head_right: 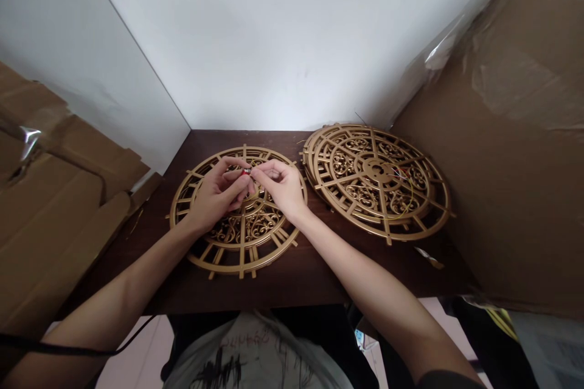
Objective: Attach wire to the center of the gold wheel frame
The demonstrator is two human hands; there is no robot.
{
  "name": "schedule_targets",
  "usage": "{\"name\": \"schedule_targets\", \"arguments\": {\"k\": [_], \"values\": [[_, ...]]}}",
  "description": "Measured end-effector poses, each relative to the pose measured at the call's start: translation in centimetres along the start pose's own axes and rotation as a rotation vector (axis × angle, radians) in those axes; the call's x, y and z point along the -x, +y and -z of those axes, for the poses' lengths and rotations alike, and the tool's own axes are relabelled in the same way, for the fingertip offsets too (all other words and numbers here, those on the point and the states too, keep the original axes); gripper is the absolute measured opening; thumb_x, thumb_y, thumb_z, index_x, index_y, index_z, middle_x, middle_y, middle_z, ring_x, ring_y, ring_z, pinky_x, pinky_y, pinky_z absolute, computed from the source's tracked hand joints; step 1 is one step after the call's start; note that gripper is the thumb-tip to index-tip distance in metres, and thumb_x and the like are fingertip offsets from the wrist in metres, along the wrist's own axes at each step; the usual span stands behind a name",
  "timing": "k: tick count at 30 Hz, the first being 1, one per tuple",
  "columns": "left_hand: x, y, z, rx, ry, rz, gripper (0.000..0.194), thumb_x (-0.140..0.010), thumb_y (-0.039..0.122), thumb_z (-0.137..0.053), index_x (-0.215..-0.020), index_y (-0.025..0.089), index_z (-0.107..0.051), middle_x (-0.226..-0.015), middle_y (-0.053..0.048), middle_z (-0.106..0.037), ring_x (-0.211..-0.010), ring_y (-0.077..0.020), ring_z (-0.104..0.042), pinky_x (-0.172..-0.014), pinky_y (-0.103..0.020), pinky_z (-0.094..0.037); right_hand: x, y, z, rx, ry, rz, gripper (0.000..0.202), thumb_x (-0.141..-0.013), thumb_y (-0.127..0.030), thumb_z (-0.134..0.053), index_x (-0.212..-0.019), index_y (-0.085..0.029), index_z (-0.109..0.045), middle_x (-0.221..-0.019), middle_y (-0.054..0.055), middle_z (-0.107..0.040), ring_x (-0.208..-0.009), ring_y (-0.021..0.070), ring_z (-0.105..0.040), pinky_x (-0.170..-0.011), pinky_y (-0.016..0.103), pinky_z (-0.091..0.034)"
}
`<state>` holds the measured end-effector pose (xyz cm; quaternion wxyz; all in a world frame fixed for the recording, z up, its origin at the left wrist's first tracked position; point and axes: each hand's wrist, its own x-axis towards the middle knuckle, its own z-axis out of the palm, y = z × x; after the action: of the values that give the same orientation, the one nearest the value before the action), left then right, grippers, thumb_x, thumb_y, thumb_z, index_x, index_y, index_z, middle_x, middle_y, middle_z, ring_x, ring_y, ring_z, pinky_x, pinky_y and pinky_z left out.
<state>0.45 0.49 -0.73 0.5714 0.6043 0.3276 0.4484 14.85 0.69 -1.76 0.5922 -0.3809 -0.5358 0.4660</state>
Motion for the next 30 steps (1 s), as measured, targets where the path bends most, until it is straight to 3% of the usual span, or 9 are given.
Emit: {"name": "schedule_targets", "arguments": {"k": [4, 12, 19, 30], "values": [[0.06, 0.23, -0.14, 0.037, 0.041, 0.035, 0.025, -0.082, 0.029, -0.059, -0.101, 0.019, -0.046, -0.066, 0.002, -0.056, -0.045, -0.0034, -0.037, -0.035, -0.012, -0.024, -0.06, 0.09, 0.04, 0.016, 0.036, -0.020, 0.019, -0.071, -0.035, -0.070, -0.070, -0.017, -0.063, -0.055, -0.005, -0.056, -0.050, 0.0076, -0.047, -0.051, 0.023, -0.039], [-0.40, 0.47, 0.40, 0.256, 0.274, 0.046, 0.037, -0.071, 0.022, -0.069, -0.100, 0.020, -0.047, -0.073, 0.002, -0.054, -0.047, -0.0025, -0.035, -0.036, -0.012, -0.020, 0.09, -0.03, 0.06, 0.087, 0.021, -0.009, 0.019, -0.073, -0.035, -0.069, -0.071, -0.017, -0.064, -0.053, -0.005, -0.051, -0.049, 0.0074, -0.041, -0.050, 0.024, -0.034], [-0.42, 0.48, 0.38, 0.275, 0.222, 0.068, 0.034, -0.073, 0.023, -0.068, -0.100, 0.019, -0.047, -0.076, 0.000, -0.057, -0.048, -0.0026, -0.035, -0.036, -0.012, -0.018, 0.18, -0.11, -0.02, 0.080, -0.031, -0.007, 0.020, -0.073, -0.035, -0.068, -0.070, -0.016, -0.064, -0.053, -0.005, -0.049, -0.049, 0.0069, -0.038, -0.049, 0.023, -0.029], [-0.33, 0.05, 0.55, 0.227, 0.212, 0.074, 0.038, -0.071, 0.021, -0.071, -0.103, 0.020, -0.050, -0.078, 0.002, -0.055, -0.043, 0.0007, -0.032, -0.035, -0.012, -0.021, 0.08, 0.11, 0.10, 0.068, -0.019, -0.012, 0.024, -0.072, -0.041, -0.069, -0.071, -0.017, -0.063, -0.054, -0.005, -0.052, -0.049, 0.0077, -0.042, -0.050, 0.024, -0.035]]}}
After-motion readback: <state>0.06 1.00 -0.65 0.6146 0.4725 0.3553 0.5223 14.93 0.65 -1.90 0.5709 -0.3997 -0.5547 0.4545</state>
